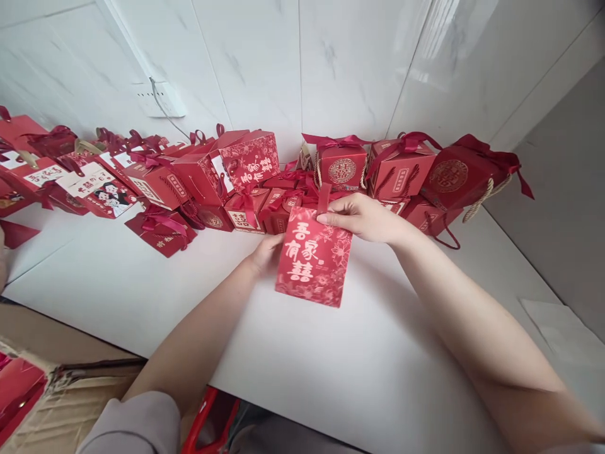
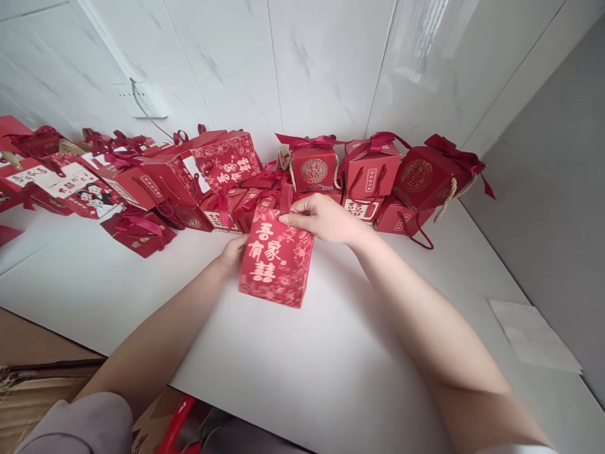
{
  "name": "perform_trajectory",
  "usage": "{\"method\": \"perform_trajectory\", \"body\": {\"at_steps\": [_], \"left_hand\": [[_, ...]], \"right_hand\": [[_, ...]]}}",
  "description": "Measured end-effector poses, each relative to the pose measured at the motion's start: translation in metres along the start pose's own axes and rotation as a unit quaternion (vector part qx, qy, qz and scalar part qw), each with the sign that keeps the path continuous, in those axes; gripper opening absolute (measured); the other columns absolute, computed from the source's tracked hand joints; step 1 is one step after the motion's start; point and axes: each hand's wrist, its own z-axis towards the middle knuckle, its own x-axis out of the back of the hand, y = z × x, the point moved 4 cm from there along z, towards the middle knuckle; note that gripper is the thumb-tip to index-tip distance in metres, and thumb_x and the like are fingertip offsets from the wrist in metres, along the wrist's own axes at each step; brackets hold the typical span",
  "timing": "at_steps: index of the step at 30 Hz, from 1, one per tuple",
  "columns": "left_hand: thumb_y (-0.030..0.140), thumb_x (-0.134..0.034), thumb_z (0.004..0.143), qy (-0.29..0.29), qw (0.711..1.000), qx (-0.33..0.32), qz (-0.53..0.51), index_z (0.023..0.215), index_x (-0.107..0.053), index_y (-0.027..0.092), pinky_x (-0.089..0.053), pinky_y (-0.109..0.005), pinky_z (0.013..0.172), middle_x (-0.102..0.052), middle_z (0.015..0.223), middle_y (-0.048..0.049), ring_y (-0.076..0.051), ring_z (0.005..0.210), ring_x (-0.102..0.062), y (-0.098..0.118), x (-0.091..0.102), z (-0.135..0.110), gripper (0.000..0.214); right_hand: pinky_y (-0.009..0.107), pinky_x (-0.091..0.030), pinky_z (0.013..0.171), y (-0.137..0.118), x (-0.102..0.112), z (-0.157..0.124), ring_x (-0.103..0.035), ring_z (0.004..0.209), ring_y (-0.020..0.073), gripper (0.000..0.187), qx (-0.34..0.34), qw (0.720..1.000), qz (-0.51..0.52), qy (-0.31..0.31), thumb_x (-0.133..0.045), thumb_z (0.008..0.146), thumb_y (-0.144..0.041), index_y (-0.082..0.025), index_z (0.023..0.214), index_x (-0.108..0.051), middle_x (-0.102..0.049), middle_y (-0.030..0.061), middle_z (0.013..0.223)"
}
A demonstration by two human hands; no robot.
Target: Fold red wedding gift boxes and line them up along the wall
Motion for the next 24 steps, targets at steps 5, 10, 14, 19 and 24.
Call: {"method": "perform_trajectory", "body": {"at_steps": [5,10,14,19,24], "left_hand": [[0.066,-0.062,0.083,0.08,0.983,-0.14,0.084,0.113,-0.071,0.021,-0.049,-0.045,0.102,-0.074,0.116,-0.0066,-0.032,0.118,-0.064,0.015,0.0,0.006,0.055],[0.061,-0.062,0.087,0.19,0.942,-0.234,0.147,0.107,-0.071,0.021,-0.055,-0.037,0.089,-0.076,0.107,-0.006,-0.027,0.102,-0.07,0.018,-0.007,0.004,0.046],[0.065,-0.056,0.089,0.225,0.923,-0.265,0.165,0.104,-0.071,0.02,-0.056,-0.033,0.085,-0.076,0.101,-0.006,-0.022,0.094,-0.071,0.011,-0.007,0.003,0.049],[0.07,-0.053,0.087,0.275,0.893,-0.29,0.206,0.097,-0.069,0.02,-0.054,-0.027,0.078,-0.073,0.093,-0.0053,-0.019,0.089,-0.069,0.003,-0.004,0.002,0.053],[0.071,-0.053,0.086,0.279,0.892,-0.288,0.209,0.093,-0.069,0.02,-0.053,-0.026,0.073,-0.073,0.09,-0.0052,-0.019,0.084,-0.068,0.002,-0.006,0.002,0.054]], "right_hand": [[0.027,-0.032,0.058,0.009,-0.007,0.008,-0.042,0.061,0.0124,0.047,0.022,0.992,0.01,0.127,-0.068,0.085,-0.06,-0.018,0.068,-0.056,-0.051,-0.0023,0.065],[0.029,-0.04,0.064,0.038,-0.019,0.017,-0.05,0.065,0.0153,0.052,0.021,0.981,0.111,0.157,-0.055,0.091,-0.068,-0.019,0.074,-0.059,-0.057,-0.0008,0.069],[0.032,-0.047,0.071,0.057,-0.022,0.019,-0.057,0.069,0.0187,0.058,0.03,0.962,0.207,0.174,-0.05,0.09,-0.073,-0.02,0.07,-0.059,-0.062,0.0007,0.07],[0.032,-0.051,0.073,0.06,-0.021,0.019,-0.061,0.073,0.02,0.057,0.034,0.958,0.221,0.179,-0.053,0.09,-0.073,-0.02,0.072,-0.063,-0.066,0.0016,0.071],[0.031,-0.05,0.071,0.057,-0.02,0.02,-0.058,0.066,0.0175,0.056,0.038,0.956,0.23,0.176,-0.054,0.09,-0.071,-0.02,0.071,-0.063,-0.065,0.0005,0.068]]}}
